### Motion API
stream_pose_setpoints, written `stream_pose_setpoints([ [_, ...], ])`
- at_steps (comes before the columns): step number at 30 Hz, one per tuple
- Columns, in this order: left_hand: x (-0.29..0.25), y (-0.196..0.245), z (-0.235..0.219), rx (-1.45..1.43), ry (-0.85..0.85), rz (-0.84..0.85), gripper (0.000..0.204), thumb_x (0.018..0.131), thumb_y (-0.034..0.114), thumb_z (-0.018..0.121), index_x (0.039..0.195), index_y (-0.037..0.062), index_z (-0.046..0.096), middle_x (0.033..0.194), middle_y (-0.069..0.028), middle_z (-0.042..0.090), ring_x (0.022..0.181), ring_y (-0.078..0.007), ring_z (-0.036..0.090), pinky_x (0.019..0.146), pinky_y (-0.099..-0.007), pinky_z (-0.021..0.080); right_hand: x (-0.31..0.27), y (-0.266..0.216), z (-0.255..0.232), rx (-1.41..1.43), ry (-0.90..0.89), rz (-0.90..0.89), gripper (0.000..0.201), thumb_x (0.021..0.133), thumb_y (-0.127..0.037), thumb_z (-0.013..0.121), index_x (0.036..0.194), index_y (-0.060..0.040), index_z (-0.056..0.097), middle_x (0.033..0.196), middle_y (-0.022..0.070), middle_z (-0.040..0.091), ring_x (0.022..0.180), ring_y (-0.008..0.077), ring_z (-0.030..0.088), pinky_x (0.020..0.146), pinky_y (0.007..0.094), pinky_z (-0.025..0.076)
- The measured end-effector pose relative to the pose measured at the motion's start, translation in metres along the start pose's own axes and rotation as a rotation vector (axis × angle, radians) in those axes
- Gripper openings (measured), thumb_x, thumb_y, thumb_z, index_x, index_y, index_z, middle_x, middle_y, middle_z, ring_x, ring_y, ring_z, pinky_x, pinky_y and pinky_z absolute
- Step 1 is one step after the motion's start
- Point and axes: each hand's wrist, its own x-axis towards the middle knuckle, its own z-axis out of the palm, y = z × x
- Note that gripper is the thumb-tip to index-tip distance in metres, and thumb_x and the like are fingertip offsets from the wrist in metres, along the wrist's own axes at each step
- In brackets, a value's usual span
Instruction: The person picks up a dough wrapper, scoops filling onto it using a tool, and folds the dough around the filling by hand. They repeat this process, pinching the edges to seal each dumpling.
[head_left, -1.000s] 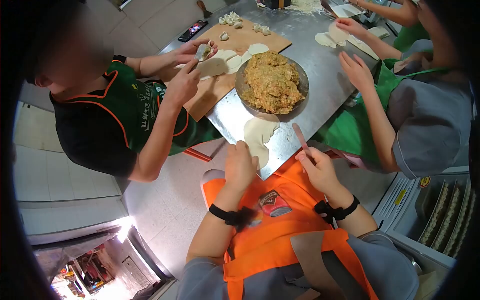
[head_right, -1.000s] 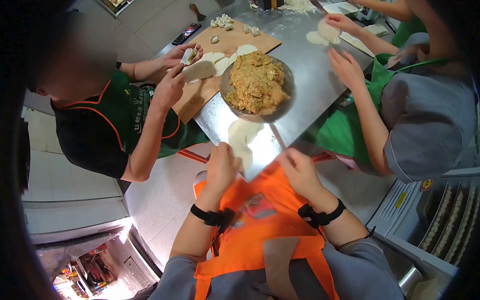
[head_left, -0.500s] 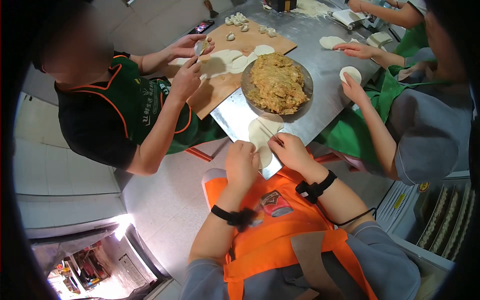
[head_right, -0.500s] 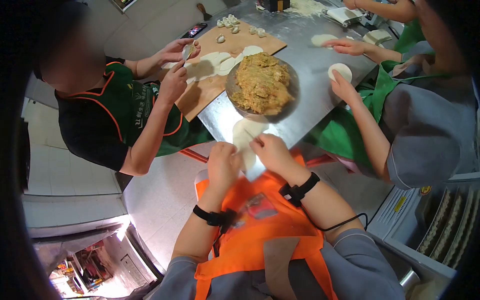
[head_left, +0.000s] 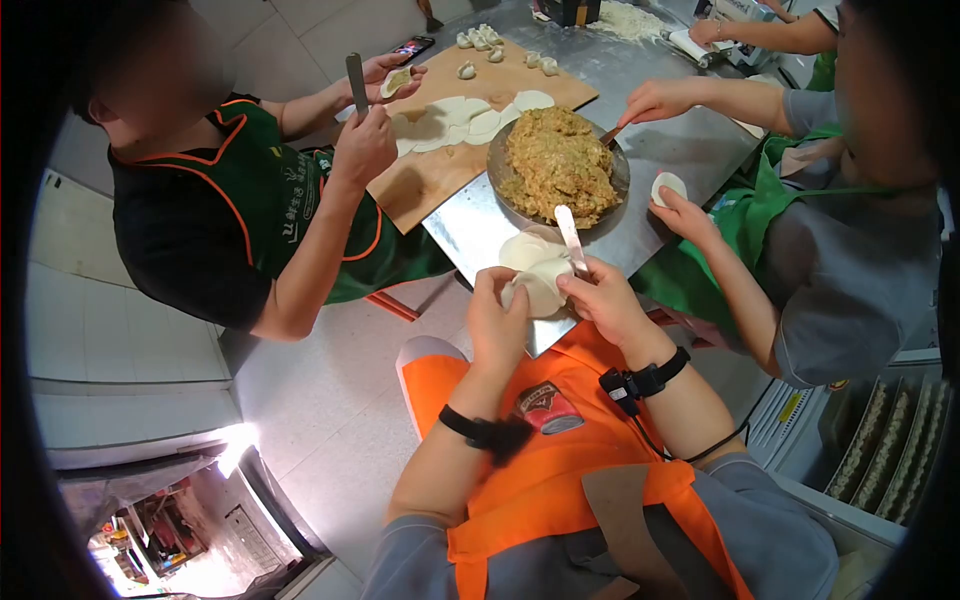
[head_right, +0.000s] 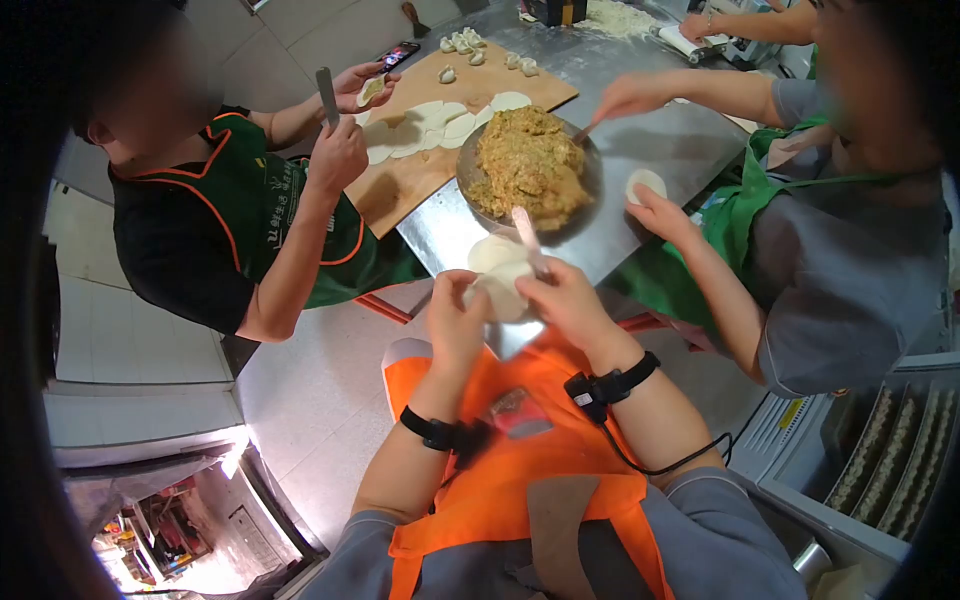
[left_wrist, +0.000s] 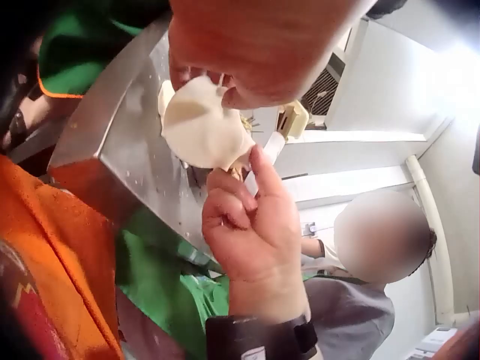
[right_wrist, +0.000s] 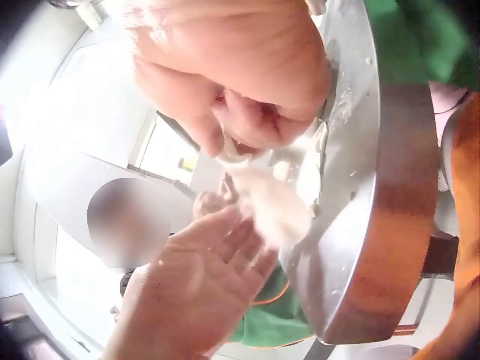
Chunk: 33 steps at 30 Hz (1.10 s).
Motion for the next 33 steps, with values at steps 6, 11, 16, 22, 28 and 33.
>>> stream_pose_setpoints([
  [6, -0.015, 0.028, 0.015, -0.189, -0.130, -0.247, 0.017, 0.096, 0.013, 0.065, 0.100, -0.0008, 0.055, 0.086, -0.0063, 0.062, 0.077, -0.0124, 0.061, 0.070, -0.0243, 0.050, -0.013, -0.005, 0.020, -0.030, 0.114, -0.125, 0.025, 0.096, -0.015, 0.064, 0.115, 0.0011, 0.062, 0.088, -0.0009, 0.063, 0.075, 0.0064, 0.056, 0.064, 0.0227, 0.045],
  [11, -0.017, 0.014, 0.021, -0.468, -0.193, -0.267, 0.013, 0.100, 0.012, 0.059, 0.101, 0.0004, 0.054, 0.086, -0.0051, 0.061, 0.077, -0.0109, 0.061, 0.066, -0.0227, 0.051, -0.007, 0.014, 0.014, -0.135, 0.214, -0.211, 0.024, 0.097, -0.014, 0.062, 0.115, 0.0010, 0.061, 0.091, 0.0006, 0.064, 0.077, 0.0066, 0.057, 0.067, 0.0227, 0.047],
  [16, -0.013, 0.004, 0.021, -0.518, -0.201, -0.403, 0.013, 0.101, 0.013, 0.053, 0.102, 0.0008, 0.054, 0.092, -0.0099, 0.064, 0.077, -0.0166, 0.064, 0.071, -0.0298, 0.055, -0.007, 0.008, 0.004, -0.091, 0.254, -0.193, 0.018, 0.097, -0.012, 0.060, 0.111, 0.0003, 0.062, 0.091, -0.0004, 0.063, 0.078, 0.0059, 0.056, 0.069, 0.0217, 0.046],
  [22, -0.008, 0.018, 0.021, -0.516, -0.299, -0.415, 0.014, 0.100, 0.017, 0.056, 0.100, 0.0021, 0.055, 0.091, -0.0081, 0.063, 0.076, -0.0155, 0.063, 0.070, -0.0291, 0.055, -0.009, 0.004, 0.008, -0.043, 0.207, -0.178, 0.013, 0.097, -0.012, 0.061, 0.105, -0.0015, 0.064, 0.083, -0.0034, 0.059, 0.074, 0.0036, 0.052, 0.067, 0.0205, 0.045],
  [28, -0.010, 0.012, 0.024, -0.597, -0.267, -0.430, 0.011, 0.096, 0.013, 0.062, 0.095, 0.0034, 0.055, 0.087, -0.0036, 0.061, 0.070, -0.0114, 0.059, 0.062, -0.0251, 0.049, -0.014, -0.006, 0.014, 0.208, 0.251, -0.104, 0.011, 0.096, -0.014, 0.062, 0.102, -0.0045, 0.063, 0.075, -0.0045, 0.056, 0.054, 0.0016, 0.042, 0.046, 0.0192, 0.031],
  [33, 0.002, 0.002, 0.002, 0.252, -0.252, -0.352, 0.015, 0.094, 0.010, 0.063, 0.092, -0.0010, 0.054, 0.085, -0.0132, 0.064, 0.070, -0.0207, 0.065, 0.066, -0.0323, 0.053, -0.011, 0.000, -0.010, 0.117, 0.364, -0.192, 0.012, 0.096, -0.014, 0.063, 0.104, -0.0051, 0.065, 0.076, -0.0046, 0.057, 0.051, -0.0004, 0.037, 0.043, 0.0199, 0.024],
])
